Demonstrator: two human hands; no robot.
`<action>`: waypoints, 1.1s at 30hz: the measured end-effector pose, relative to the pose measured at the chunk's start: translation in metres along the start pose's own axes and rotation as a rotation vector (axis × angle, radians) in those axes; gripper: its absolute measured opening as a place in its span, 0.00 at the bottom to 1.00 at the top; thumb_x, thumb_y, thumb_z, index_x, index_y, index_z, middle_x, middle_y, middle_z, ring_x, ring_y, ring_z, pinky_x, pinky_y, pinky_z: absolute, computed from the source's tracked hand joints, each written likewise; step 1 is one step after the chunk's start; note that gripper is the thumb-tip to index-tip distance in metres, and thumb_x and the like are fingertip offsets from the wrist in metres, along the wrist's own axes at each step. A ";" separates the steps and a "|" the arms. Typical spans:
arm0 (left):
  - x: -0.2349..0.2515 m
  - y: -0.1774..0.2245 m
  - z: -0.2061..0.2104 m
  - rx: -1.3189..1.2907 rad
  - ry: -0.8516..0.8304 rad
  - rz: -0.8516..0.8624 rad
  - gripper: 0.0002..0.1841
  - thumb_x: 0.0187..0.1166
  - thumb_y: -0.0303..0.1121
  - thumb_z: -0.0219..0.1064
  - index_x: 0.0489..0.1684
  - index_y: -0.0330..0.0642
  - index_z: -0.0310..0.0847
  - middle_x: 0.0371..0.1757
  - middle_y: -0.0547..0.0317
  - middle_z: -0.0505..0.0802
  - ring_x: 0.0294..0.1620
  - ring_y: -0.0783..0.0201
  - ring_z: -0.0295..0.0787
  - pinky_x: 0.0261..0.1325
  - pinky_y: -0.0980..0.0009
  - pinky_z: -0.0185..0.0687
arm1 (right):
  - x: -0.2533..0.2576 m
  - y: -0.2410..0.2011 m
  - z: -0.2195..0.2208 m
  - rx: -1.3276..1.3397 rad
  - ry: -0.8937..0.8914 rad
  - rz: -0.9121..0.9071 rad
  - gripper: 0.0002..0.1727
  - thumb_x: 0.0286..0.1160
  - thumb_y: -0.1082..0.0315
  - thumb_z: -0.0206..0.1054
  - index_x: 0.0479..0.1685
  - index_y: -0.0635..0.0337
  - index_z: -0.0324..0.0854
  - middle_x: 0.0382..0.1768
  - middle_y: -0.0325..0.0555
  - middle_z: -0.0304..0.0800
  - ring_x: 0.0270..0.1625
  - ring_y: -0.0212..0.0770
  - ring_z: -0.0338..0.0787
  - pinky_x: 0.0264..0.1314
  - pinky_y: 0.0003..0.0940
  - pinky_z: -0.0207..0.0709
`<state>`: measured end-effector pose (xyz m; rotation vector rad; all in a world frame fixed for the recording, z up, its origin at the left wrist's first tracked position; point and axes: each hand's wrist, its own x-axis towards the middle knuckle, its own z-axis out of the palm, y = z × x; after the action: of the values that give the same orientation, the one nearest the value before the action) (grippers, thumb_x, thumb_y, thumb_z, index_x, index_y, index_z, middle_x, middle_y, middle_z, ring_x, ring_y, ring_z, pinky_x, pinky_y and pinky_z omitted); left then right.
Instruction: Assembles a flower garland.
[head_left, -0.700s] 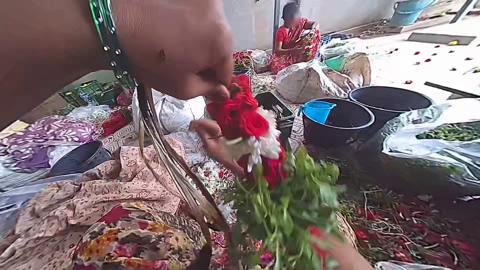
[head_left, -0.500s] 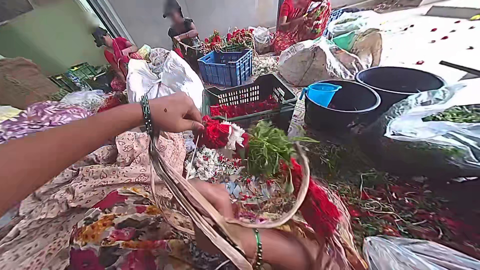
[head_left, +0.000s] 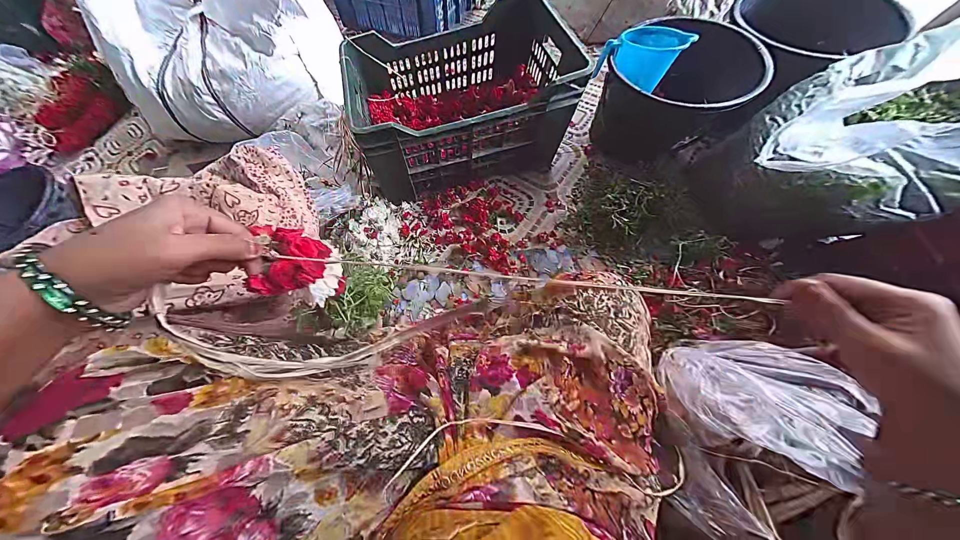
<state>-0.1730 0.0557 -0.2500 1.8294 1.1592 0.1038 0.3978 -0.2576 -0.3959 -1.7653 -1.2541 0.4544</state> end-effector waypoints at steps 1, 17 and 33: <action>-0.004 -0.015 -0.009 -0.050 0.007 0.019 0.16 0.83 0.22 0.57 0.25 0.41 0.89 0.13 0.68 0.81 0.09 0.82 0.59 0.12 0.85 0.52 | 0.001 0.025 -0.029 -0.006 0.071 0.069 0.13 0.84 0.53 0.61 0.34 0.46 0.84 0.23 0.15 0.80 0.24 0.11 0.76 0.28 0.12 0.72; 0.037 -0.011 0.050 0.138 -0.123 0.125 0.10 0.74 0.34 0.70 0.23 0.53 0.95 0.20 0.73 0.92 0.20 0.83 0.83 0.21 0.85 0.73 | 0.210 0.086 0.278 -0.446 -0.697 0.024 0.14 0.86 0.72 0.58 0.53 0.70 0.88 0.52 0.70 0.91 0.60 0.71 0.89 0.66 0.73 0.73; 0.053 -0.007 0.044 0.192 -0.214 0.160 0.13 0.80 0.35 0.66 0.27 0.51 0.96 0.24 0.75 0.93 0.24 0.85 0.85 0.24 0.86 0.76 | 0.187 0.119 0.366 -0.497 -0.638 0.078 0.15 0.81 0.69 0.65 0.59 0.68 0.84 0.60 0.74 0.85 0.64 0.76 0.85 0.61 0.78 0.75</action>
<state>-0.1264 0.0673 -0.2999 2.0455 0.8975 -0.1136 0.2805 0.0642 -0.6522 -2.1769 -1.8658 0.8538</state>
